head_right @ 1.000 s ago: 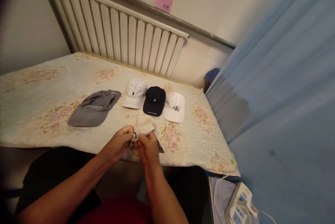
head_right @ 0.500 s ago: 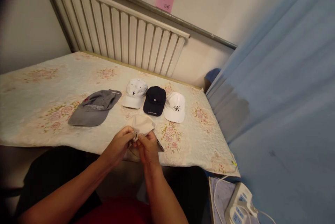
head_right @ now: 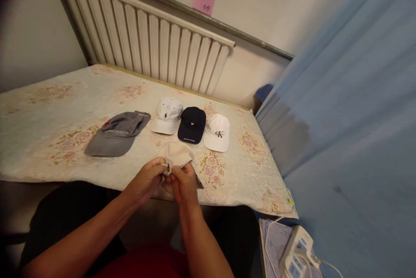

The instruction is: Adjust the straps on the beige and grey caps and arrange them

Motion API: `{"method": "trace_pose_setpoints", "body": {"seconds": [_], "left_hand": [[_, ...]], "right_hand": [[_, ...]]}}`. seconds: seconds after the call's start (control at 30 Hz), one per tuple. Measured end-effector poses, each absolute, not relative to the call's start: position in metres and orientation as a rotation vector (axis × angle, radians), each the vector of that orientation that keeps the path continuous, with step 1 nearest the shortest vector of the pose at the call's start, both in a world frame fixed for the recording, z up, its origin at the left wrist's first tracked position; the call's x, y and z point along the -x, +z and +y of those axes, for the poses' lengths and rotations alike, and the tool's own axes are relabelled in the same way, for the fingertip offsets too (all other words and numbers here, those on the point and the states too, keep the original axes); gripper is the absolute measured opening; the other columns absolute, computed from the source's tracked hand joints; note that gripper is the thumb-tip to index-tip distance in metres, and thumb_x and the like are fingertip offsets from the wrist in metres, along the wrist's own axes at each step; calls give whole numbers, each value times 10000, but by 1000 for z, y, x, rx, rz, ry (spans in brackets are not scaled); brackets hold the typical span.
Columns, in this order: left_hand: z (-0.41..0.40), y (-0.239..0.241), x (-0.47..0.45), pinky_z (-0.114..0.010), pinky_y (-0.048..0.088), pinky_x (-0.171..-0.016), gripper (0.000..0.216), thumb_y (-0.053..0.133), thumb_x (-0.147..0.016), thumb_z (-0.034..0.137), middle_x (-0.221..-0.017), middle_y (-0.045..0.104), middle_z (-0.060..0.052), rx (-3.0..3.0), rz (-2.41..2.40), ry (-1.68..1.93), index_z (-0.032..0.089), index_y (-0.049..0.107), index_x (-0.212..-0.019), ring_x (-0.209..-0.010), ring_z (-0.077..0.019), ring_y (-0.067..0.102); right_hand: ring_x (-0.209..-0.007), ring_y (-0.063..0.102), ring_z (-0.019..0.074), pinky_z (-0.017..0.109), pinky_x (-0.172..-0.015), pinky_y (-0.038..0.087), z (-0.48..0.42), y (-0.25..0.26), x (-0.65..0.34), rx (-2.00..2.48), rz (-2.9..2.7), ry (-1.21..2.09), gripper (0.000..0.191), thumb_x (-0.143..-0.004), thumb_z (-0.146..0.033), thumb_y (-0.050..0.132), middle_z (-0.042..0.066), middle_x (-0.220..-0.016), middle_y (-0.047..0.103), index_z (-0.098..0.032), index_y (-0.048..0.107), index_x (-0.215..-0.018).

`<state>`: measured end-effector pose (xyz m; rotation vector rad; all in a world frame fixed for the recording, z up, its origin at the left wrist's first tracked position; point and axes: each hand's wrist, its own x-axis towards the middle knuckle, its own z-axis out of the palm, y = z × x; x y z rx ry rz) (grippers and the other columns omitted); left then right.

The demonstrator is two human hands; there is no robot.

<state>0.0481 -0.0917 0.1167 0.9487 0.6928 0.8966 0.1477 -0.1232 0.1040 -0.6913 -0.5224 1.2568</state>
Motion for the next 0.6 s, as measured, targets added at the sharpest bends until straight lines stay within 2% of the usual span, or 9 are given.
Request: {"method": "trace_pose_setpoints", "body": {"seconds": [0.27, 0.6], "left_hand": [[-83, 125, -45, -239, 266, -493, 106, 510, -636, 168, -508, 517, 35, -1065, 771, 778, 189, 439, -560, -490, -100, 461], [-76, 125, -43, -241, 261, -493, 67, 500, -628, 158, -535, 582, 13, -1163, 808, 668, 190, 465, -580, -496, -114, 494]], "right_hand": [[-541, 484, 81, 216, -518, 379, -121, 96, -149, 689, -530, 1254, 214, -667, -200, 701, -28, -698, 593, -190, 607, -859], [-499, 437, 78, 215, -504, 372, -122, 95, -148, 738, -573, 1222, 161, -683, -204, 674, -56, -606, 545, -198, 587, -818]]}}
